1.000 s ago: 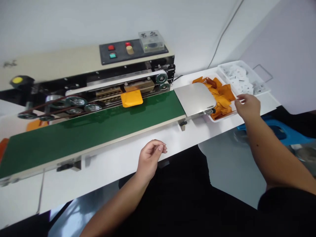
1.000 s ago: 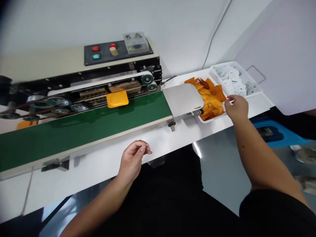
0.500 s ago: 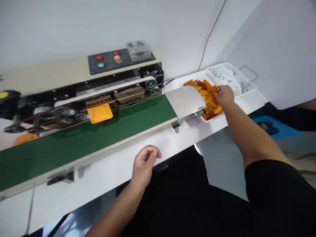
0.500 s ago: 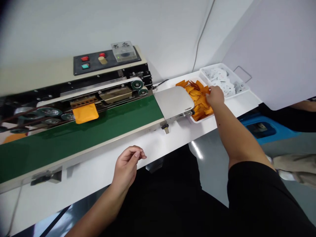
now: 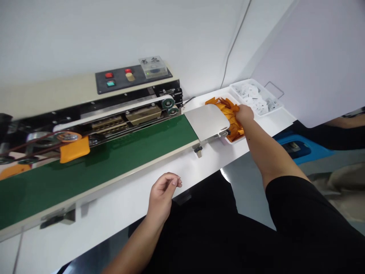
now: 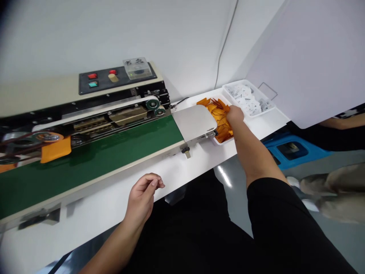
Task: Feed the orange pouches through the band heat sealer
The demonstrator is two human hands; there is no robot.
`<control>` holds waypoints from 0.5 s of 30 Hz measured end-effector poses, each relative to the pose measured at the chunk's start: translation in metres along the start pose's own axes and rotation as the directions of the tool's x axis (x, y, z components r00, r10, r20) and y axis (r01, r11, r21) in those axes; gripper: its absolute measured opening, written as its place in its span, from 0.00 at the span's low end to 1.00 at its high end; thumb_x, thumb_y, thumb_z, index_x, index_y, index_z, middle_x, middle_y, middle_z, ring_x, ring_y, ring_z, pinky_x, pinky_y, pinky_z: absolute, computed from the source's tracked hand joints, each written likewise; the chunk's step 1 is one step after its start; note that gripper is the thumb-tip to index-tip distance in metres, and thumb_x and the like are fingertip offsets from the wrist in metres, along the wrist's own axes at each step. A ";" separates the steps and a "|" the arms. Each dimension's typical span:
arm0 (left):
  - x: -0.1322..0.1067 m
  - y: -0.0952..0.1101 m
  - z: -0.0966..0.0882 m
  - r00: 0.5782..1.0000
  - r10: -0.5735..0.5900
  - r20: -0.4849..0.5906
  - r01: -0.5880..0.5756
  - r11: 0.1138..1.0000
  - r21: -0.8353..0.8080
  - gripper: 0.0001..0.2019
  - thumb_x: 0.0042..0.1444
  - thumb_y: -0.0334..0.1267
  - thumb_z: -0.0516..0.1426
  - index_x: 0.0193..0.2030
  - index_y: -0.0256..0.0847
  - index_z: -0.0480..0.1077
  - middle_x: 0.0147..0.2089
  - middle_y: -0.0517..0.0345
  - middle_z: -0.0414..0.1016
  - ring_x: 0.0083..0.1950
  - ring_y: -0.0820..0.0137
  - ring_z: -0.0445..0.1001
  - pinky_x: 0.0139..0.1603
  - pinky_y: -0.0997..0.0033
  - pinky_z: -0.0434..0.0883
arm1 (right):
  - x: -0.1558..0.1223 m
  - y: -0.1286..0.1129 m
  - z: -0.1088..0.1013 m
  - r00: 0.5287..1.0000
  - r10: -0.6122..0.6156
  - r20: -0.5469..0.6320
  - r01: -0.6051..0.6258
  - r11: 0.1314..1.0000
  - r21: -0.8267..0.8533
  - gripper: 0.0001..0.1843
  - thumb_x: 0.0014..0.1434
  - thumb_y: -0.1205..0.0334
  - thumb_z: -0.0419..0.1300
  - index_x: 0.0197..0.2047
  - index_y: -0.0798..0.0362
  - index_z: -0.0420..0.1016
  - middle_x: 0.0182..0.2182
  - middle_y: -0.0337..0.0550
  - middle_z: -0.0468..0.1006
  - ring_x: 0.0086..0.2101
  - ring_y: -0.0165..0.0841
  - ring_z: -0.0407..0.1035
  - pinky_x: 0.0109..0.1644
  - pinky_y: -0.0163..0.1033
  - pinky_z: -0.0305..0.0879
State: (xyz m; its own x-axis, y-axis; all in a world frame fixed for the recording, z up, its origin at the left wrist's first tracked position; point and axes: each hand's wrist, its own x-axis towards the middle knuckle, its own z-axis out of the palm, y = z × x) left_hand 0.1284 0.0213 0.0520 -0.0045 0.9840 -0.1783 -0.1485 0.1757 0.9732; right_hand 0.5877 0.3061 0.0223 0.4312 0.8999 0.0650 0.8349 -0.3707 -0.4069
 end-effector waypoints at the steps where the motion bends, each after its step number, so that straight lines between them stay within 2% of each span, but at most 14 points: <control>1: 0.000 0.000 0.000 1.000 -0.002 -0.002 0.002 1.000 0.002 0.16 0.64 0.52 0.70 0.38 0.40 0.80 0.36 0.56 0.80 0.38 0.66 0.77 0.46 0.65 0.75 | -0.001 0.001 -0.002 0.999 0.032 -0.012 -0.032 0.999 0.003 0.09 0.66 0.64 0.64 0.48 0.56 0.80 0.41 0.57 0.82 0.44 0.45 0.73 0.53 0.47 0.68; 3: -0.001 -0.001 -0.001 1.000 -0.001 -0.001 0.001 1.000 0.000 0.16 0.64 0.52 0.70 0.39 0.40 0.80 0.37 0.55 0.80 0.38 0.66 0.78 0.46 0.65 0.76 | -0.006 0.004 -0.008 0.996 0.073 -0.058 -0.073 0.997 0.003 0.09 0.63 0.67 0.64 0.47 0.55 0.81 0.45 0.59 0.83 0.47 0.48 0.74 0.56 0.49 0.68; 7: -0.002 -0.004 -0.002 1.000 0.007 0.010 -0.007 1.000 -0.017 0.15 0.64 0.51 0.70 0.39 0.40 0.81 0.37 0.56 0.80 0.38 0.67 0.78 0.46 0.66 0.76 | -0.020 0.015 -0.027 0.965 0.107 -0.241 -0.056 0.976 0.211 0.13 0.62 0.70 0.65 0.51 0.57 0.83 0.50 0.56 0.85 0.51 0.46 0.75 0.62 0.49 0.67; 9: -0.001 -0.006 -0.001 1.000 0.000 0.013 0.000 1.000 -0.020 0.15 0.64 0.51 0.70 0.39 0.40 0.81 0.37 0.55 0.80 0.38 0.67 0.78 0.46 0.67 0.76 | -0.028 0.018 -0.036 0.948 0.134 -0.288 -0.035 0.946 0.323 0.16 0.64 0.70 0.64 0.55 0.59 0.82 0.52 0.56 0.85 0.50 0.42 0.77 0.60 0.47 0.69; 11: 0.001 -0.008 0.003 1.000 -0.010 0.029 0.011 1.000 -0.021 0.15 0.64 0.51 0.70 0.39 0.40 0.81 0.37 0.55 0.81 0.39 0.67 0.78 0.46 0.66 0.77 | -0.038 0.016 -0.044 0.944 0.158 -0.289 -0.022 0.906 0.422 0.18 0.68 0.70 0.62 0.59 0.62 0.80 0.54 0.58 0.84 0.47 0.37 0.79 0.54 0.43 0.71; 13: 0.004 -0.010 0.008 0.998 -0.020 0.056 0.021 1.000 -0.021 0.16 0.64 0.52 0.70 0.39 0.40 0.81 0.38 0.55 0.81 0.39 0.67 0.78 0.47 0.66 0.78 | -0.051 0.009 -0.050 0.937 0.189 -0.293 0.022 0.806 0.592 0.17 0.68 0.70 0.63 0.59 0.62 0.80 0.53 0.59 0.85 0.45 0.34 0.80 0.48 0.40 0.72; 15: 0.009 -0.010 0.015 0.996 -0.025 0.083 0.027 0.999 -0.019 0.16 0.64 0.52 0.70 0.40 0.40 0.81 0.39 0.54 0.81 0.39 0.67 0.79 0.47 0.66 0.78 | -0.069 -0.002 -0.055 0.935 0.190 -0.299 0.114 0.637 0.762 0.15 0.63 0.71 0.69 0.53 0.59 0.82 0.50 0.56 0.86 0.43 0.35 0.81 0.47 0.40 0.73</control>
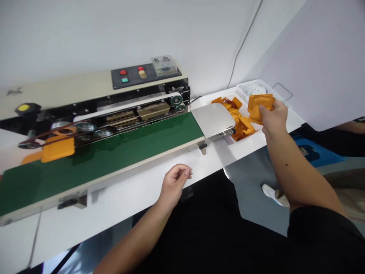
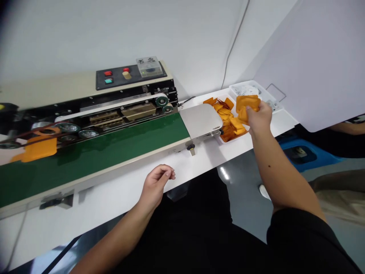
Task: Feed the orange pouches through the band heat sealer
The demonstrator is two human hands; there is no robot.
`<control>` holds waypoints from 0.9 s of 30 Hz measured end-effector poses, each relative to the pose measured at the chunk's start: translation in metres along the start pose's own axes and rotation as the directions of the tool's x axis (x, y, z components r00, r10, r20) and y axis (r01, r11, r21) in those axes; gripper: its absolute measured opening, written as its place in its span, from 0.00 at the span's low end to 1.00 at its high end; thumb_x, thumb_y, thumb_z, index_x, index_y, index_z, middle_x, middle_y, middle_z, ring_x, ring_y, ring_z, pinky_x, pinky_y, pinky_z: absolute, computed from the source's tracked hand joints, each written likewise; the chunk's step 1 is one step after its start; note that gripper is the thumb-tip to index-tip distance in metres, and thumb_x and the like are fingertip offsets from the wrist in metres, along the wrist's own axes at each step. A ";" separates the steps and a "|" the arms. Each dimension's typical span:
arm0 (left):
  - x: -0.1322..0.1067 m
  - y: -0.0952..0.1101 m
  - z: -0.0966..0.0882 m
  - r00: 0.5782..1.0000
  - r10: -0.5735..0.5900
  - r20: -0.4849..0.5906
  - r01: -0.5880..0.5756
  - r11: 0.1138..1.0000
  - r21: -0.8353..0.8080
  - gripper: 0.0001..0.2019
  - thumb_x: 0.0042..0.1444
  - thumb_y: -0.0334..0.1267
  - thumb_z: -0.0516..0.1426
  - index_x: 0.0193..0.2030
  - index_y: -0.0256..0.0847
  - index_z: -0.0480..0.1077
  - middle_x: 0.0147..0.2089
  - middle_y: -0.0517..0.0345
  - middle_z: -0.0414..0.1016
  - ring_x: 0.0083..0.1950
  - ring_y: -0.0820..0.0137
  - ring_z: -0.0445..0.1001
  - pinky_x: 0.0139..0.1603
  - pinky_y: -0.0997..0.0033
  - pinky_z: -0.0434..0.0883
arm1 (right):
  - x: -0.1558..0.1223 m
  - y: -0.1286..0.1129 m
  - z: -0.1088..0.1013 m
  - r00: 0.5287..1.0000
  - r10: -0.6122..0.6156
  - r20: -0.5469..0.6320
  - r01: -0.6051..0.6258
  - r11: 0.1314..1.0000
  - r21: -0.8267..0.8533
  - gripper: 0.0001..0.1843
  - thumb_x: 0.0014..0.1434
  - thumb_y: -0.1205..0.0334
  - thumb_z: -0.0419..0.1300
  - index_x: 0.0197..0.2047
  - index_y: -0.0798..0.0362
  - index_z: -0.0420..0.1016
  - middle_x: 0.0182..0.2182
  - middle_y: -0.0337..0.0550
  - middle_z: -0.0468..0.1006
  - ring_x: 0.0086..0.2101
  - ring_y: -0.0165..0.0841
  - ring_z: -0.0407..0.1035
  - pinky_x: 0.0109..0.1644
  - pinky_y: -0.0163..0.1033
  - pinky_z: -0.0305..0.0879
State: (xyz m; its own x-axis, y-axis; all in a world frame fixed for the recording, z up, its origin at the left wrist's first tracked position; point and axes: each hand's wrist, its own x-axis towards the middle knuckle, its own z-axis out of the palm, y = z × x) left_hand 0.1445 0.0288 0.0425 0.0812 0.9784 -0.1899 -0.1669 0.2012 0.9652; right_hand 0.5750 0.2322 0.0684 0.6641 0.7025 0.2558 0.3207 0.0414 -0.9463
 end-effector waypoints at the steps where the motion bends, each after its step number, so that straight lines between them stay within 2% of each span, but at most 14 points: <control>1: 0.003 0.000 0.003 1.000 0.001 0.012 -0.001 1.000 0.003 0.16 0.64 0.52 0.70 0.40 0.40 0.81 0.39 0.54 0.82 0.39 0.67 0.79 0.47 0.65 0.78 | -0.011 -0.007 0.000 1.000 -0.012 0.007 0.011 0.992 0.125 0.14 0.60 0.71 0.71 0.51 0.57 0.83 0.48 0.54 0.86 0.42 0.35 0.81 0.47 0.40 0.74; 3: 0.008 0.000 0.009 0.999 0.008 0.035 -0.009 1.000 0.016 0.16 0.64 0.52 0.69 0.40 0.40 0.81 0.39 0.54 0.82 0.39 0.67 0.79 0.47 0.66 0.78 | -0.037 -0.021 0.001 0.999 -0.032 0.028 0.022 0.953 0.303 0.14 0.57 0.71 0.73 0.47 0.53 0.83 0.44 0.48 0.87 0.42 0.36 0.81 0.50 0.42 0.77; 6: 0.013 0.000 0.016 0.997 0.023 0.074 -0.025 0.999 0.028 0.17 0.64 0.53 0.69 0.43 0.40 0.80 0.40 0.53 0.82 0.40 0.67 0.79 0.48 0.65 0.77 | -0.091 -0.044 0.002 0.996 -0.024 0.081 -0.015 0.893 0.449 0.16 0.55 0.68 0.76 0.47 0.52 0.83 0.44 0.46 0.87 0.44 0.39 0.83 0.54 0.48 0.80; 8: 0.013 0.000 0.019 0.994 0.037 0.106 -0.039 0.999 0.015 0.18 0.64 0.55 0.69 0.46 0.40 0.80 0.44 0.51 0.82 0.42 0.66 0.80 0.50 0.65 0.77 | -0.137 -0.058 0.002 0.977 -0.021 0.213 -0.092 0.858 0.506 0.19 0.55 0.62 0.78 0.50 0.50 0.84 0.48 0.47 0.87 0.48 0.42 0.84 0.57 0.51 0.81; 10: 0.010 0.000 0.021 0.988 0.073 0.138 -0.071 0.997 -0.023 0.22 0.63 0.56 0.70 0.53 0.42 0.78 0.53 0.47 0.82 0.48 0.64 0.81 0.52 0.64 0.77 | -0.187 -0.067 0.003 0.935 0.025 0.354 -0.207 0.849 0.486 0.21 0.54 0.59 0.80 0.51 0.47 0.85 0.50 0.45 0.88 0.49 0.43 0.84 0.57 0.52 0.81; 11: 0.008 -0.001 0.020 0.983 0.096 0.153 -0.090 0.995 -0.050 0.25 0.62 0.56 0.70 0.58 0.43 0.77 0.58 0.45 0.80 0.52 0.62 0.81 0.53 0.64 0.78 | -0.211 -0.069 0.003 0.891 0.057 0.450 -0.276 0.855 0.439 0.22 0.53 0.59 0.80 0.51 0.46 0.85 0.48 0.44 0.88 0.47 0.43 0.84 0.56 0.51 0.82; 12: 0.004 -0.002 0.020 0.979 0.116 0.168 -0.104 0.992 -0.078 0.28 0.61 0.56 0.71 0.62 0.45 0.74 0.63 0.44 0.78 0.56 0.60 0.80 0.54 0.63 0.78 | -0.234 -0.069 0.005 0.824 0.087 0.560 -0.333 0.874 0.354 0.20 0.53 0.57 0.80 0.49 0.47 0.86 0.45 0.44 0.88 0.44 0.43 0.84 0.52 0.51 0.82; 14: -0.003 -0.006 0.016 0.976 0.118 0.181 -0.100 0.989 -0.107 0.32 0.61 0.56 0.72 0.66 0.47 0.71 0.67 0.43 0.75 0.62 0.56 0.78 0.56 0.62 0.78 | -0.274 -0.064 0.009 0.645 0.142 0.751 -0.382 0.911 0.155 0.21 0.52 0.55 0.81 0.48 0.48 0.86 0.42 0.44 0.88 0.40 0.43 0.84 0.47 0.48 0.82; 15: -0.007 -0.009 0.013 0.981 0.100 0.168 -0.084 0.991 -0.100 0.31 0.62 0.56 0.71 0.66 0.46 0.72 0.66 0.44 0.76 0.63 0.56 0.78 0.58 0.62 0.77 | -0.291 -0.059 0.012 0.575 0.163 0.802 -0.388 0.917 0.092 0.21 0.52 0.54 0.81 0.47 0.49 0.86 0.41 0.44 0.88 0.39 0.42 0.83 0.46 0.46 0.81; 16: -0.011 -0.013 0.010 0.987 0.071 0.141 -0.059 0.995 -0.085 0.29 0.64 0.57 0.69 0.64 0.44 0.73 0.63 0.45 0.78 0.61 0.56 0.79 0.59 0.61 0.77 | -0.306 -0.054 0.016 0.535 0.181 0.825 -0.400 0.915 0.059 0.21 0.54 0.52 0.80 0.48 0.49 0.85 0.41 0.43 0.87 0.39 0.42 0.83 0.45 0.45 0.81; 17: -0.015 -0.018 0.007 0.994 0.040 0.102 -0.033 0.997 -0.067 0.27 0.65 0.58 0.68 0.61 0.43 0.75 0.59 0.46 0.80 0.59 0.57 0.79 0.60 0.60 0.76 | -0.318 -0.049 0.020 0.516 0.193 0.835 -0.411 0.911 0.044 0.20 0.56 0.51 0.79 0.48 0.49 0.85 0.40 0.43 0.87 0.39 0.41 0.82 0.44 0.44 0.80; 19: -0.022 -0.029 0.001 1.000 -0.006 0.027 0.008 0.998 -0.064 0.26 0.66 0.61 0.66 0.58 0.41 0.76 0.55 0.47 0.81 0.56 0.58 0.80 0.61 0.59 0.76 | -0.338 -0.041 0.028 0.525 0.211 0.825 -0.425 0.904 0.039 0.18 0.60 0.49 0.75 0.48 0.50 0.84 0.40 0.43 0.86 0.38 0.40 0.81 0.43 0.42 0.79; 23: -0.031 -0.044 -0.006 0.997 -0.019 -0.068 0.013 0.995 -0.096 0.28 0.65 0.63 0.65 0.58 0.42 0.74 0.55 0.48 0.81 0.55 0.58 0.80 0.59 0.60 0.76 | -0.363 -0.035 0.040 0.591 0.217 0.777 -0.417 0.907 0.064 0.18 0.60 0.50 0.74 0.50 0.49 0.83 0.45 0.44 0.86 0.43 0.41 0.81 0.49 0.44 0.79; 27: -0.031 -0.034 -0.010 0.993 0.003 -0.116 -0.015 0.994 -0.104 0.27 0.67 0.63 0.63 0.59 0.43 0.75 0.51 0.51 0.81 0.50 0.61 0.80 0.52 0.64 0.77 | -0.369 -0.044 0.051 0.660 0.216 0.720 -0.475 0.862 0.177 0.19 0.59 0.51 0.75 0.51 0.48 0.81 0.46 0.44 0.86 0.43 0.40 0.82 0.50 0.45 0.80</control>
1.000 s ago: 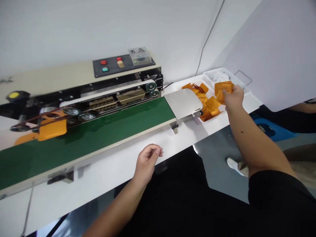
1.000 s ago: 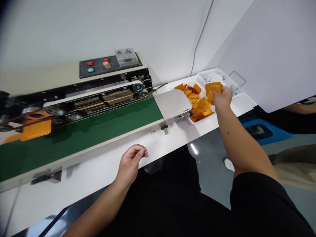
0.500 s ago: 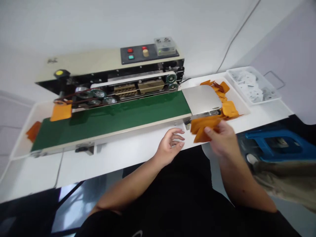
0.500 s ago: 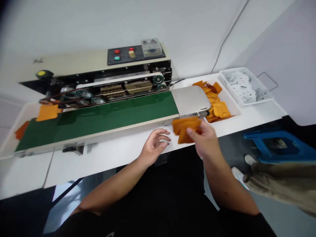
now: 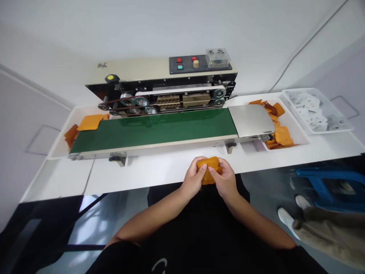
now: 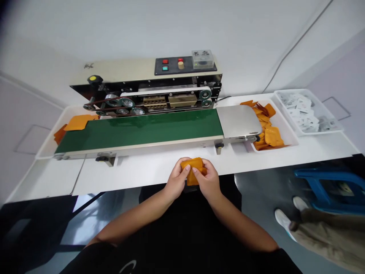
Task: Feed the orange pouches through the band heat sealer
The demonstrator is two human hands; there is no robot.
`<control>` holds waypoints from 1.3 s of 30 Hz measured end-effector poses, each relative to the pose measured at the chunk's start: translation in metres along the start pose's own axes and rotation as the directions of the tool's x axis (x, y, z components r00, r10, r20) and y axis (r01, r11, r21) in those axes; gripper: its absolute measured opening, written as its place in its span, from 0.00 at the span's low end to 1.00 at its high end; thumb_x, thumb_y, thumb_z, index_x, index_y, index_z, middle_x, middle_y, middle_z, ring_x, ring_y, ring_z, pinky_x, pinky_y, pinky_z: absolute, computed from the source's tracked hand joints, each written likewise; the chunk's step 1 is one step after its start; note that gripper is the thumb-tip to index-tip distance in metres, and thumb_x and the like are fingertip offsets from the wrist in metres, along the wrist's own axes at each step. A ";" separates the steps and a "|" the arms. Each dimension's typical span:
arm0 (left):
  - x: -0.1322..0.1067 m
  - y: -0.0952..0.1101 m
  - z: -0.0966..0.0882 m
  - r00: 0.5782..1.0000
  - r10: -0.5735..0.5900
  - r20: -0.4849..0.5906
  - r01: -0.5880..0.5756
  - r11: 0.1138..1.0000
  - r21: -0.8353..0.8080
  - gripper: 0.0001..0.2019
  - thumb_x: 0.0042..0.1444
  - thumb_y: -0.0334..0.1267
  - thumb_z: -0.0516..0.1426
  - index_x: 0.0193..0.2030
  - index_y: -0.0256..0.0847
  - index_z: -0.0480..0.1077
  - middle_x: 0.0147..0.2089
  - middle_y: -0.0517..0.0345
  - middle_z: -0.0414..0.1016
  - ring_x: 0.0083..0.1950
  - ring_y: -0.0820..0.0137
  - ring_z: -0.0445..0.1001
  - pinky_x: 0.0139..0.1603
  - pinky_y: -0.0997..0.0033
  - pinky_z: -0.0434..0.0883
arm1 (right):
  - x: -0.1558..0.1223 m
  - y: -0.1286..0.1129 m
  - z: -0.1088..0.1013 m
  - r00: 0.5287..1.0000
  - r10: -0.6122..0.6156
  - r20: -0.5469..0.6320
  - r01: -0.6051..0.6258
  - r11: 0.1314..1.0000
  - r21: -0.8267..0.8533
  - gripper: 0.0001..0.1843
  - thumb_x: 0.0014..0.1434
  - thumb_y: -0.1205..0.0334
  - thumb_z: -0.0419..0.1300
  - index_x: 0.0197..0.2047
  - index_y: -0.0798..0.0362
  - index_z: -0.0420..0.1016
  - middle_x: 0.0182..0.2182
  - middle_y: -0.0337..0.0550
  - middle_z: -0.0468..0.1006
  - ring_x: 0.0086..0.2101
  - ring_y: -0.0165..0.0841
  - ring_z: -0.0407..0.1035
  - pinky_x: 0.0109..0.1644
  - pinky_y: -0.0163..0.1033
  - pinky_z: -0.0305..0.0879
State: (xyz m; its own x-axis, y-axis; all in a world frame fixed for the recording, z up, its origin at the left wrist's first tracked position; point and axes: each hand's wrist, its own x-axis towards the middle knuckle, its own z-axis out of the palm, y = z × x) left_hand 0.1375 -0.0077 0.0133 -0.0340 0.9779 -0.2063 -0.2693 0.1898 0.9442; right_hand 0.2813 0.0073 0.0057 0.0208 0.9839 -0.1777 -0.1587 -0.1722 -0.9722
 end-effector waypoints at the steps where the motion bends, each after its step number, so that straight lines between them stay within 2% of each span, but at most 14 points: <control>1: 0.002 0.006 -0.001 1.000 0.021 0.000 -0.021 1.000 0.007 0.26 0.68 0.63 0.62 0.57 0.43 0.77 0.50 0.51 0.81 0.49 0.62 0.80 0.50 0.65 0.77 | 0.002 -0.002 0.002 1.000 -0.008 -0.016 0.009 0.999 0.041 0.19 0.59 0.51 0.76 0.51 0.48 0.82 0.45 0.44 0.86 0.43 0.40 0.82 0.50 0.45 0.80; 5: 0.014 0.031 -0.006 0.988 0.152 0.004 -0.151 0.982 0.117 0.22 0.67 0.60 0.64 0.43 0.40 0.82 0.44 0.50 0.81 0.45 0.63 0.79 0.45 0.66 0.76 | 0.009 -0.012 0.005 1.000 -0.020 -0.016 0.022 0.983 0.185 0.20 0.57 0.53 0.78 0.50 0.47 0.84 0.45 0.43 0.87 0.42 0.38 0.82 0.49 0.44 0.80; 8: 0.020 0.042 -0.009 0.992 0.122 0.024 -0.124 0.985 0.118 0.19 0.62 0.56 0.70 0.40 0.39 0.82 0.38 0.53 0.81 0.38 0.66 0.78 0.40 0.68 0.75 | 0.013 -0.014 0.000 0.999 -0.018 -0.032 0.024 0.975 0.219 0.18 0.56 0.54 0.79 0.48 0.48 0.85 0.44 0.42 0.88 0.42 0.37 0.82 0.49 0.42 0.80; 14: 0.023 0.044 -0.002 0.996 0.061 -0.064 -0.066 0.995 -0.073 0.21 0.50 0.53 0.78 0.36 0.39 0.80 0.32 0.59 0.80 0.32 0.73 0.74 0.36 0.73 0.72 | 0.014 -0.014 -0.010 0.988 -0.038 -0.150 0.078 0.960 0.269 0.17 0.53 0.56 0.82 0.43 0.47 0.85 0.41 0.39 0.87 0.41 0.32 0.80 0.50 0.39 0.78; 17: 0.024 0.044 0.002 0.996 0.035 -0.078 -0.044 0.993 -0.109 0.23 0.48 0.53 0.78 0.33 0.39 0.77 0.28 0.63 0.76 0.27 0.78 0.68 0.30 0.76 0.67 | 0.014 -0.014 -0.012 0.983 -0.041 -0.179 0.088 0.959 0.268 0.17 0.54 0.55 0.81 0.43 0.48 0.84 0.41 0.39 0.86 0.40 0.32 0.80 0.49 0.39 0.78; 20: 0.027 0.047 0.003 0.990 0.008 -0.143 -0.029 0.989 -0.146 0.25 0.48 0.56 0.78 0.33 0.39 0.74 0.25 0.66 0.71 0.23 0.79 0.64 0.26 0.77 0.64 | 0.015 -0.015 -0.016 0.980 -0.039 -0.197 0.096 0.953 0.286 0.17 0.55 0.54 0.81 0.43 0.48 0.82 0.40 0.38 0.86 0.39 0.32 0.80 0.48 0.40 0.78; 24: 0.027 0.056 0.003 0.979 0.010 -0.202 -0.049 0.981 -0.189 0.26 0.51 0.58 0.76 0.39 0.41 0.72 0.31 0.64 0.77 0.27 0.77 0.73 0.31 0.74 0.74 | 0.020 -0.016 -0.028 0.971 -0.064 -0.232 0.135 0.942 0.307 0.17 0.57 0.52 0.80 0.45 0.46 0.81 0.42 0.37 0.85 0.41 0.32 0.80 0.50 0.41 0.79; 27: 0.025 0.061 0.007 0.986 0.010 -0.166 -0.042 0.981 -0.190 0.29 0.52 0.57 0.76 0.48 0.42 0.71 0.38 0.62 0.80 0.30 0.75 0.79 0.35 0.73 0.78 | 0.023 -0.016 -0.037 0.958 -0.071 -0.279 0.166 0.928 0.334 0.18 0.56 0.52 0.81 0.45 0.45 0.81 0.44 0.37 0.85 0.43 0.32 0.81 0.52 0.41 0.79; 30: 0.026 0.063 0.013 0.984 0.075 -0.158 -0.101 0.982 -0.158 0.32 0.54 0.56 0.76 0.56 0.47 0.67 0.38 0.65 0.79 0.27 0.75 0.78 0.32 0.72 0.78 | 0.023 -0.020 -0.043 0.943 -0.119 -0.312 0.219 0.925 0.309 0.18 0.56 0.52 0.81 0.45 0.44 0.81 0.44 0.36 0.86 0.44 0.33 0.81 0.52 0.42 0.79; 32: 0.028 0.061 0.017 0.977 0.150 -0.154 -0.166 0.981 -0.100 0.29 0.57 0.56 0.74 0.55 0.47 0.67 0.36 0.67 0.77 0.24 0.75 0.76 0.30 0.72 0.76 | 0.019 -0.024 -0.043 0.944 -0.152 -0.294 0.239 0.927 0.289 0.18 0.57 0.52 0.80 0.46 0.43 0.81 0.44 0.36 0.86 0.44 0.34 0.81 0.53 0.43 0.79; 36: 0.033 0.057 0.026 0.978 0.200 -0.065 -0.195 0.977 0.082 0.18 0.63 0.54 0.70 0.47 0.42 0.79 0.33 0.60 0.78 0.27 0.73 0.75 0.28 0.72 0.73 | 0.013 -0.036 -0.042 0.975 -0.131 -0.180 0.185 0.928 0.323 0.17 0.57 0.50 0.80 0.44 0.43 0.82 0.42 0.36 0.85 0.41 0.33 0.80 0.50 0.41 0.79; 39: 0.037 0.058 0.029 0.973 0.224 0.054 -0.230 0.954 0.195 0.18 0.58 0.49 0.73 0.51 0.42 0.85 0.39 0.54 0.83 0.34 0.70 0.77 0.34 0.70 0.75 | 0.015 -0.043 -0.044 0.988 -0.080 -0.131 0.127 0.906 0.403 0.17 0.55 0.51 0.81 0.44 0.43 0.83 0.41 0.36 0.85 0.41 0.32 0.80 0.48 0.39 0.79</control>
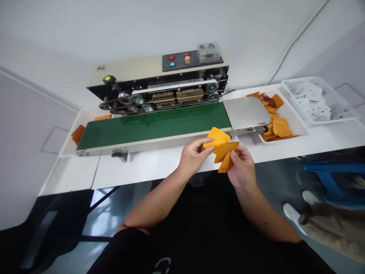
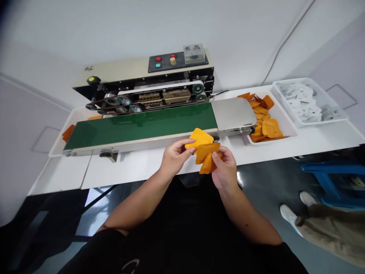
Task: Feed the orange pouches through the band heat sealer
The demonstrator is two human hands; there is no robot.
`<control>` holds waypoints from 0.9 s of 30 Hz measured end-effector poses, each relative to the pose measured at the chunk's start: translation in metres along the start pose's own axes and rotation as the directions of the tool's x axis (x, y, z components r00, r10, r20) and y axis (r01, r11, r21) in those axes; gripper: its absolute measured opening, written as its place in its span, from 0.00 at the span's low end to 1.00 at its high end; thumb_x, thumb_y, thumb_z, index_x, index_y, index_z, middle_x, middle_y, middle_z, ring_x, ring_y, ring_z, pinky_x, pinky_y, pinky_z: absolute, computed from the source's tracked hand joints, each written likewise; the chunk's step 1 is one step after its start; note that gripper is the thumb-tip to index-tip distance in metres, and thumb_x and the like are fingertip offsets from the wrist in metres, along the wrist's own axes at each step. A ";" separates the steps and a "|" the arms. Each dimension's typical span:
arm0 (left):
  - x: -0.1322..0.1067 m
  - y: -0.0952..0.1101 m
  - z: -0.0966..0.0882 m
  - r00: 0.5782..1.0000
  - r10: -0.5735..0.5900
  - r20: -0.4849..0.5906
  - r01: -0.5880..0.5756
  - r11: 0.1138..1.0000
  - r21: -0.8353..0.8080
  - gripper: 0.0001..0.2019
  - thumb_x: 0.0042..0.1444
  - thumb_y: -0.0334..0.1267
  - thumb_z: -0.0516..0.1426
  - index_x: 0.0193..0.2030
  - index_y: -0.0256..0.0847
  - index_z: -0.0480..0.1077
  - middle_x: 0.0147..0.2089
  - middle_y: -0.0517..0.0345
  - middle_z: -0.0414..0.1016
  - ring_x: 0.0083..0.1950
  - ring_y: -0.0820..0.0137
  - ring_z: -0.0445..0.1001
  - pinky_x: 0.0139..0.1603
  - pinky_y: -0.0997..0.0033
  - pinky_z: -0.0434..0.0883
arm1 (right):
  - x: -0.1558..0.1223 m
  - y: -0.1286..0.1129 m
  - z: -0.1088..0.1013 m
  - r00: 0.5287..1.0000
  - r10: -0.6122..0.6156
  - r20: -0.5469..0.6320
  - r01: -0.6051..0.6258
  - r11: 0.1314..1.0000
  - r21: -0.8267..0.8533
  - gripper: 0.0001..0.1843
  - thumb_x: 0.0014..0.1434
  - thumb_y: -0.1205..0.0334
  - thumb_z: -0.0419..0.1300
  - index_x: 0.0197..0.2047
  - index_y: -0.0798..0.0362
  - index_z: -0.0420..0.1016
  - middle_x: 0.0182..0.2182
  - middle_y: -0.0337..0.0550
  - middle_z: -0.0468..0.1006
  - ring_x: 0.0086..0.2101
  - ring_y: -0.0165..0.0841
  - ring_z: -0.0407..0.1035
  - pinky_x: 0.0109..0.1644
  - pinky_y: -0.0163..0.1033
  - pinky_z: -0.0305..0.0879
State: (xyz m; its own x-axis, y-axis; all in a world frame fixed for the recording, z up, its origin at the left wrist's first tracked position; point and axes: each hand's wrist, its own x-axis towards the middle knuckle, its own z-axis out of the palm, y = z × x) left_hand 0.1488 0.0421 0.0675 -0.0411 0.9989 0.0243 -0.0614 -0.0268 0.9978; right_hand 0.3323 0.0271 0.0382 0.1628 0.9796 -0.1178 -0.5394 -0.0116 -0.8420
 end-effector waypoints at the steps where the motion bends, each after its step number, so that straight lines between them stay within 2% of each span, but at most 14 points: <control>1: 0.002 0.001 0.000 0.999 0.032 0.038 -0.033 0.999 0.039 0.20 0.56 0.47 0.74 0.53 0.43 0.85 0.42 0.52 0.84 0.35 0.69 0.77 0.36 0.69 0.75 | 0.002 -0.002 -0.001 1.000 0.021 0.000 -0.021 0.999 0.027 0.18 0.55 0.52 0.82 0.44 0.43 0.83 0.41 0.36 0.85 0.41 0.31 0.80 0.48 0.38 0.79; 4: 0.010 0.006 -0.002 0.982 0.149 0.115 -0.171 0.963 0.208 0.18 0.56 0.46 0.74 0.52 0.47 0.87 0.44 0.51 0.85 0.35 0.67 0.76 0.39 0.65 0.76 | 0.010 -0.006 -0.007 0.998 0.064 0.003 -0.064 0.995 0.078 0.18 0.55 0.51 0.82 0.44 0.42 0.82 0.41 0.35 0.85 0.39 0.31 0.81 0.45 0.37 0.80; 7: 0.019 0.011 -0.002 0.946 0.260 0.195 -0.314 0.884 0.347 0.11 0.61 0.52 0.70 0.43 0.50 0.88 0.35 0.52 0.82 0.36 0.62 0.76 0.45 0.59 0.76 | 0.015 -0.008 -0.013 0.996 0.091 0.019 -0.092 0.991 0.097 0.17 0.56 0.52 0.81 0.45 0.42 0.83 0.41 0.34 0.86 0.38 0.30 0.81 0.43 0.35 0.80; 10: 0.025 0.016 0.004 0.935 0.263 0.237 -0.342 0.845 0.412 0.12 0.61 0.55 0.69 0.37 0.51 0.87 0.29 0.54 0.77 0.36 0.60 0.75 0.46 0.58 0.73 | 0.017 -0.010 -0.015 0.994 0.101 0.031 -0.104 0.989 0.105 0.17 0.57 0.52 0.81 0.46 0.42 0.82 0.41 0.34 0.86 0.39 0.29 0.82 0.44 0.35 0.80; 12: 0.026 0.019 0.011 0.945 0.235 0.228 -0.313 0.852 0.419 0.11 0.61 0.54 0.69 0.37 0.51 0.87 0.33 0.53 0.80 0.39 0.60 0.75 0.46 0.60 0.72 | 0.018 -0.011 -0.015 0.995 0.092 0.030 -0.095 0.991 0.099 0.16 0.57 0.52 0.80 0.45 0.42 0.82 0.41 0.35 0.86 0.40 0.30 0.82 0.45 0.36 0.81; 14: 0.026 0.023 0.016 0.940 0.211 0.267 -0.309 0.858 0.411 0.10 0.63 0.52 0.68 0.40 0.51 0.87 0.40 0.51 0.84 0.41 0.59 0.77 0.48 0.60 0.72 | 0.019 -0.013 -0.014 0.997 0.073 0.026 -0.075 0.994 0.084 0.16 0.58 0.52 0.80 0.45 0.42 0.82 0.41 0.35 0.86 0.39 0.31 0.81 0.45 0.37 0.81; 17: 0.027 0.032 0.017 0.913 0.211 0.350 -0.358 0.825 0.438 0.09 0.66 0.48 0.65 0.42 0.50 0.86 0.46 0.49 0.87 0.42 0.59 0.79 0.52 0.59 0.73 | 0.022 -0.019 -0.015 0.999 0.031 0.007 -0.031 0.997 0.076 0.16 0.57 0.52 0.80 0.44 0.42 0.82 0.40 0.36 0.86 0.39 0.31 0.81 0.47 0.38 0.81; 19: 0.033 0.038 0.014 0.910 0.256 0.325 -0.391 0.789 0.474 0.08 0.66 0.47 0.66 0.42 0.49 0.84 0.46 0.48 0.87 0.43 0.59 0.79 0.53 0.57 0.72 | 0.023 -0.025 -0.018 1.000 0.001 -0.021 0.001 0.997 0.079 0.16 0.56 0.52 0.81 0.44 0.41 0.83 0.41 0.35 0.86 0.40 0.31 0.81 0.47 0.39 0.81; 21: 0.044 0.041 0.012 0.906 0.329 0.266 -0.422 0.743 0.519 0.08 0.67 0.48 0.66 0.40 0.49 0.83 0.46 0.48 0.86 0.45 0.57 0.78 0.53 0.55 0.72 | 0.026 -0.033 -0.024 0.998 -0.026 -0.049 0.029 0.997 0.070 0.16 0.56 0.53 0.81 0.44 0.41 0.83 0.41 0.35 0.86 0.40 0.32 0.82 0.47 0.39 0.81; 23: 0.063 0.043 0.013 0.883 0.397 0.251 -0.467 0.679 0.566 0.12 0.69 0.49 0.64 0.36 0.49 0.79 0.44 0.48 0.84 0.45 0.57 0.76 0.51 0.54 0.70 | 0.029 -0.041 -0.032 0.996 -0.049 -0.070 0.053 0.997 0.056 0.16 0.56 0.54 0.81 0.44 0.41 0.83 0.40 0.35 0.85 0.39 0.32 0.82 0.47 0.39 0.81; 25: 0.086 0.043 0.016 0.846 0.446 0.292 -0.525 0.599 0.605 0.15 0.71 0.48 0.61 0.32 0.47 0.76 0.41 0.48 0.81 0.42 0.59 0.72 0.48 0.55 0.67 | 0.032 -0.049 -0.041 0.994 -0.063 -0.087 0.068 0.996 0.055 0.17 0.55 0.54 0.82 0.44 0.42 0.83 0.40 0.35 0.85 0.39 0.32 0.82 0.46 0.39 0.82; 27: 0.110 0.043 0.020 0.799 0.519 0.303 -0.574 0.509 0.641 0.18 0.72 0.45 0.60 0.28 0.46 0.72 0.34 0.51 0.74 0.36 0.61 0.64 0.45 0.56 0.62 | 0.035 -0.056 -0.049 0.992 -0.068 -0.103 0.075 0.995 0.067 0.17 0.54 0.56 0.83 0.43 0.42 0.84 0.40 0.35 0.85 0.39 0.31 0.82 0.46 0.37 0.82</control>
State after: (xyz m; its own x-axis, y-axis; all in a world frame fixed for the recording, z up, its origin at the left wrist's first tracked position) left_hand 0.1619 0.1520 0.1144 0.2376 0.7963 0.5562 0.6320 -0.5616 0.5341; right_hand 0.4085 0.0525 0.0559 0.2830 0.9523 -0.1139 -0.5799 0.0753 -0.8112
